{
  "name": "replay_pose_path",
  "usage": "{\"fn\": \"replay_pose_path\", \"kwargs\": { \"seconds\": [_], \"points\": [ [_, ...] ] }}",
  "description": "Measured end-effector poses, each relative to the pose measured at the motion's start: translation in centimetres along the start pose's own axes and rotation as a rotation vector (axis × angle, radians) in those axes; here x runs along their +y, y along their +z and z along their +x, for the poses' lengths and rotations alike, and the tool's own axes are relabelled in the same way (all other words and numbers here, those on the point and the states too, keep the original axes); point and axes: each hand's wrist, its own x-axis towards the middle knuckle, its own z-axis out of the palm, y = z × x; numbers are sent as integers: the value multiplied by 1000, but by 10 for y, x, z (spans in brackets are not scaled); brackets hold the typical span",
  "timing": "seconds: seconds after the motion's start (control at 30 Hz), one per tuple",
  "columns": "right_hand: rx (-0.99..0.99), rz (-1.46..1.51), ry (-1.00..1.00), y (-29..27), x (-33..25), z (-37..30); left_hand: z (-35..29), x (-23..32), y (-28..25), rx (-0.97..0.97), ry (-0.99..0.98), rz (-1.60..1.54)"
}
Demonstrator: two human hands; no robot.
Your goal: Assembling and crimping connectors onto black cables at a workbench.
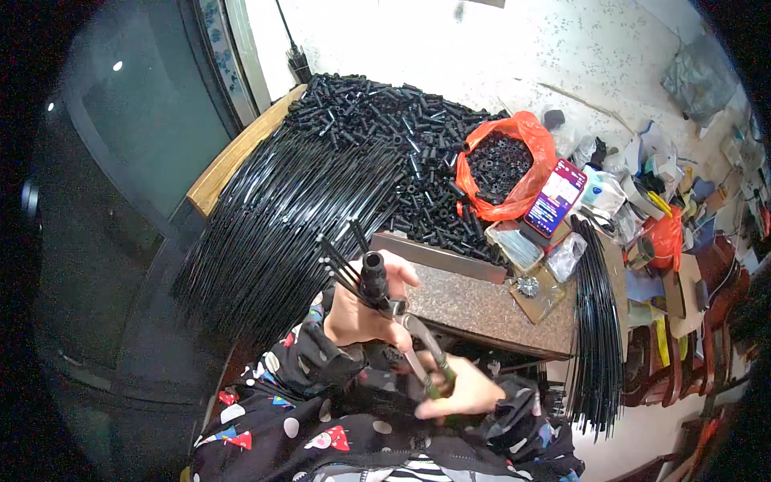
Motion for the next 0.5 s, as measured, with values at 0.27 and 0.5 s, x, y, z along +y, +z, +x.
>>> {"fn": "replay_pose_path", "kwargs": {
  "seconds": [0.27, 0.5],
  "points": [
    [664, -712, -479, 16, -5, -8, 9, -1, -6, 24, 50, 225],
    [-27, 118, -183, 7, -16, -16, 6, 3, 0, 33, 133, 345]
  ]
}}
